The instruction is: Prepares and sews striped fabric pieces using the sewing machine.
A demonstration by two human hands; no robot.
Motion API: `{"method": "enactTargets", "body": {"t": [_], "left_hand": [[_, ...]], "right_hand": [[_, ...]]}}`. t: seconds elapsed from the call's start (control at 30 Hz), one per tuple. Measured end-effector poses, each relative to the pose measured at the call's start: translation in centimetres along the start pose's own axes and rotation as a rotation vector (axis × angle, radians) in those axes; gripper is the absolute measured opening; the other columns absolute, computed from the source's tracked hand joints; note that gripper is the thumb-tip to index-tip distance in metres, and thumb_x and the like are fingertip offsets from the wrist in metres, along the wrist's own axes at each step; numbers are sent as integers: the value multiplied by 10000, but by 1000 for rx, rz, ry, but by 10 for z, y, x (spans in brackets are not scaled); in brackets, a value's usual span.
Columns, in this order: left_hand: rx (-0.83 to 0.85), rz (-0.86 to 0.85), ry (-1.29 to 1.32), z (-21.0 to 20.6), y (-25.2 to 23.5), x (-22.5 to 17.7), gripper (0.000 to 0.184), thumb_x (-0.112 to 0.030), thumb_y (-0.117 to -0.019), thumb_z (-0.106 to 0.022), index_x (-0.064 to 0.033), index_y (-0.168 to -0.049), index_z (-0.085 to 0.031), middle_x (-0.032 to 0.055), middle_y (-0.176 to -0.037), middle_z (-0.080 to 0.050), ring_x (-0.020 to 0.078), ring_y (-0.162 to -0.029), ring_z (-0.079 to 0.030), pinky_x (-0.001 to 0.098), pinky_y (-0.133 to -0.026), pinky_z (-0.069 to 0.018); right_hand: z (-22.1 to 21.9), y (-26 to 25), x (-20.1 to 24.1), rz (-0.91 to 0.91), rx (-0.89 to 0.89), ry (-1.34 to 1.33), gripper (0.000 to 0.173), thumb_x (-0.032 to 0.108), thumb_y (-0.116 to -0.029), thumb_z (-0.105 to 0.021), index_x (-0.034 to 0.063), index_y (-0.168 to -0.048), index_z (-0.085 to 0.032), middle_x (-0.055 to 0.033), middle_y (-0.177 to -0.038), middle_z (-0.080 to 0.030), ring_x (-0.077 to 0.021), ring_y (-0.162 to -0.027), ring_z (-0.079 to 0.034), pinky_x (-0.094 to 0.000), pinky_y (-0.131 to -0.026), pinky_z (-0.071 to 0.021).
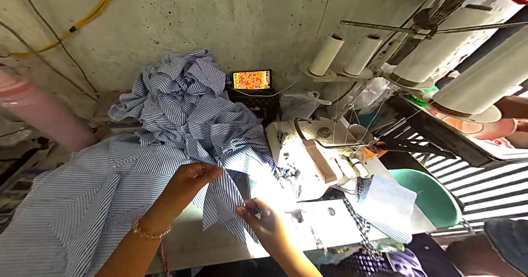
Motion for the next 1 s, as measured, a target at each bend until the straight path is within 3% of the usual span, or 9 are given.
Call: {"method": "enactTargets", "body": {"t": [0.3, 0.37, 0.43, 0.47, 0.53, 0.63, 0.73, 0.87, 1.0], "left_hand": [[45, -55, -86, -21, -6, -10, 52, -87, -935, -685, -68, -966, -722, -108, -863, -716, -63, -826, -658, 143, -798, -538], [83, -178, -211, -40, -7, -12, 144, -170, -933, -685, -47, -984, -740, -74, -914, -724, -62, -875, -652, 151, -837, -527], [97, -288, -413, -69, -7, -7, 201, -234, -932, -663, -70, -966, -774, -22, -911, -746, 35, -879, -673, 295, -876, -521], [93, -340, -484, -87, -6, -2, 181, -193, -915, -664, -52, -922, -777, 37, -867, -742, 152, -851, -668, 457, -883, -453], [60, -427, -622, -120, -4, 7, 127, -153, -880, -698, -61, -829, -769, 84, -787, -720, 279, -808, -672, 579, -854, -399], [-112, -572, -728, -145, 5, 10, 90, -173, -818, -691, -129, -807, -768, 50, -800, -732, 278, -820, -695, 563, -815, -422], [-241, -585, -817, -152, 15, 8, 115, -132, -786, -664, -96, -859, -745, 98, -948, -752, 337, -914, -698, 589, -814, -431], [-263, -591, -842, -152, 25, 12, 178, -298, -834, -655, -194, -814, -798, 47, -971, -745, 295, -933, -663, 571, -866, -383], [-256, -590, -856, -154, 15, 12, 163, -286, -801, -659, -171, -785, -774, 51, -949, -743, 284, -912, -661, 553, -839, -376]], "right_hand": [[13, 19, -4, -135, -16, -235, 212, 110, -954, -682, -24, -1115, -716, 20, -942, -738, 63, -858, -659, -146, -833, -548], [23, 34, -6, -149, -103, -264, 319, 61, -897, -728, -34, -1197, -677, 47, -877, -728, 62, -764, -646, -137, -738, -546], [35, 54, -16, -150, -212, -307, 395, -4, -838, -759, -1, -1207, -618, 86, -812, -734, 73, -660, -634, -117, -596, -522], [41, 65, -24, -151, -255, -321, 417, -32, -823, -759, 9, -1203, -590, 88, -803, -724, 64, -650, -630, -123, -587, -518], [52, 82, -38, -181, -320, -349, 419, -72, -816, -743, 27, -1182, -566, 78, -821, -722, 42, -674, -647, -142, -624, -541], [66, 96, -45, -255, -381, -312, 403, -76, -808, -745, 32, -1150, -561, 79, -801, -720, 44, -654, -641, -138, -603, -530], [70, 104, -44, -317, -387, -291, 384, -79, -809, -730, 25, -1132, -550, 86, -806, -701, 56, -651, -623, -135, -603, -521], [68, 109, -42, -355, -346, -329, 338, -82, -818, -719, 43, -1082, -551, 91, -805, -689, 66, -622, -595, -131, -573, -500], [69, 105, -44, -337, -332, -371, 331, -94, -816, -714, 62, -1058, -550, 102, -815, -687, 73, -633, -590, -127, -582, -496]]}}
Point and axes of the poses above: each hand's wrist, its own y-axis away from the middle knuckle, its own z-axis out of the back of the hand, x = y × z, the point moved 7 cm from there along -y, towards the middle knuckle
